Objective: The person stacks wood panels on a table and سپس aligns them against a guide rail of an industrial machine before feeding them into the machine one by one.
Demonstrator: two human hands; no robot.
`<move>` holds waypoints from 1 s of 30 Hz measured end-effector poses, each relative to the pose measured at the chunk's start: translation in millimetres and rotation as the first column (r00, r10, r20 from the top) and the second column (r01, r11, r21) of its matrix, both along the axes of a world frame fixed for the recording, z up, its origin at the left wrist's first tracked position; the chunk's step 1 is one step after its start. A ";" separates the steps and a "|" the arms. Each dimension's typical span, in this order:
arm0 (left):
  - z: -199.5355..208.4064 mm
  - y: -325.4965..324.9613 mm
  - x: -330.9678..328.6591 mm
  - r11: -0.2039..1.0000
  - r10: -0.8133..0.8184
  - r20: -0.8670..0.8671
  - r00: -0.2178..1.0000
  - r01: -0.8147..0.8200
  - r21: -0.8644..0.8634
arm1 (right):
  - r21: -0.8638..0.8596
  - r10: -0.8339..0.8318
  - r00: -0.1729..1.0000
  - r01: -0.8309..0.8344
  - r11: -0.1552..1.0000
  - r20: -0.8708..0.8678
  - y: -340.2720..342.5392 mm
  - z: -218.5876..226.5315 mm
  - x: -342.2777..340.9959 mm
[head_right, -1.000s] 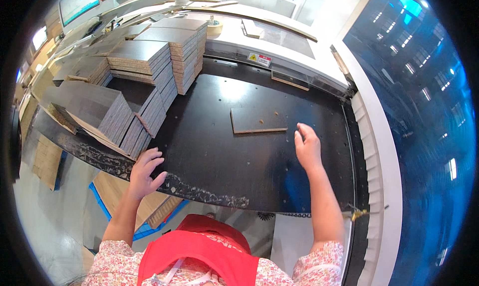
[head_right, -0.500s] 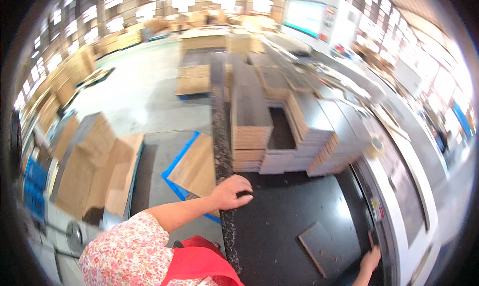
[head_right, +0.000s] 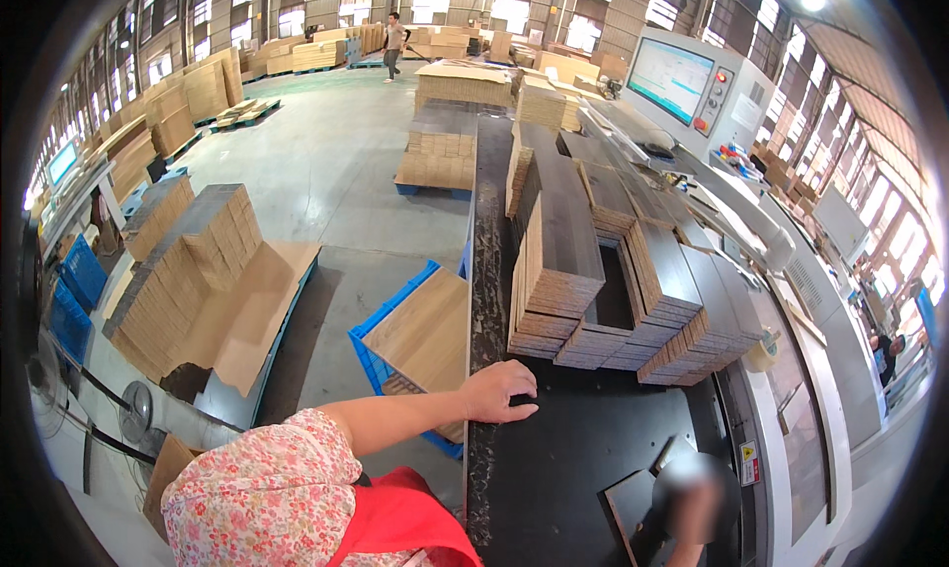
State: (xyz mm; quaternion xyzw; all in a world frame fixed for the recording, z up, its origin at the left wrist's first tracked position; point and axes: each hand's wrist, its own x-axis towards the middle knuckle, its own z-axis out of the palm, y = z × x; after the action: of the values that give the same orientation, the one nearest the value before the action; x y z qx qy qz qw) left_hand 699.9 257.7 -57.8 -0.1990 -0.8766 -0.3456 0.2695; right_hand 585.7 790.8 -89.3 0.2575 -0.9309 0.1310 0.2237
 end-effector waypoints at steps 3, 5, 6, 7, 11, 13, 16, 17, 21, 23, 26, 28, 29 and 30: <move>-1.6 -0.4 -2.4 1.000 -0.015 -0.016 1.000 0.015 0.005 | 0.011 0.233 0.956 -0.235 0.972 -0.180 -52.7 -7.5 -36.7; -1.0 4.1 -4.5 1.000 -0.028 -0.026 0.999 0.028 0.001 | 0.308 0.181 0.969 -0.122 0.943 -0.170 -78.0 -23.1 -54.2; -1.9 2.8 -3.7 1.000 -0.025 -0.022 0.999 0.025 -0.007 | 0.394 0.153 0.984 -0.104 0.913 -0.094 -102.3 -31.8 -47.2; -3.7 -2.5 1.1 1.000 -0.004 -0.014 1.000 0.004 -0.016 | 0.338 0.128 0.977 -0.181 0.924 0.171 -157.8 1.6 -31.0; 5.8 0.1 10.5 0.999 -0.015 -0.144 0.989 0.008 -0.050 | 0.552 0.269 0.963 -0.216 0.806 -0.017 -256.3 49.8 43.1; 8.7 16.4 10.0 0.997 -0.083 -0.204 0.975 0.080 -0.024 | 0.375 0.267 0.964 -0.248 0.893 0.001 -267.6 65.1 71.9; 8.2 34.2 -2.3 0.970 -0.178 -0.050 0.983 0.167 -0.180 | -0.112 0.328 0.942 -0.320 0.941 0.066 -267.1 59.2 92.2; 9.6 34.7 -3.8 0.968 -0.193 -0.021 0.981 0.187 -0.168 | -0.127 0.316 0.943 -0.303 0.944 0.100 -265.7 67.1 110.3; 22.7 19.3 7.8 0.971 -0.141 -0.021 0.990 0.134 -0.196 | -0.108 0.286 0.951 -0.274 0.955 0.113 -257.3 75.8 172.3; 18.4 16.3 8.6 0.972 -0.083 0.018 0.996 0.085 -0.220 | -0.051 0.262 0.961 -0.258 0.965 0.091 -243.1 74.8 198.6; 12.0 27.6 5.2 0.971 -0.069 0.070 0.995 0.083 -0.226 | -0.031 0.095 0.993 -0.093 0.995 0.063 -206.3 74.7 228.0; 11.3 32.6 2.1 0.966 -0.074 0.080 0.994 0.092 -0.241 | 0.005 -0.067 0.998 0.067 0.998 -0.017 -186.0 75.5 235.7; 10.7 32.7 2.2 0.968 -0.083 0.079 0.993 0.099 -0.231 | 0.022 -0.142 0.989 0.143 0.989 -0.041 -176.3 75.6 236.4; 9.7 32.8 2.8 0.970 -0.087 0.078 0.993 0.103 -0.220 | 0.054 -0.203 0.977 0.207 0.977 -0.072 -168.7 74.6 236.0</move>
State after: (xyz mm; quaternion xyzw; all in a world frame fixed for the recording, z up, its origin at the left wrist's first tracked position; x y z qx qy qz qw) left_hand 702.7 290.6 -48.0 -0.2581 -0.9080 -0.2636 0.1987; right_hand 821.6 622.1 -14.7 0.1711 -0.9481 0.0703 0.2585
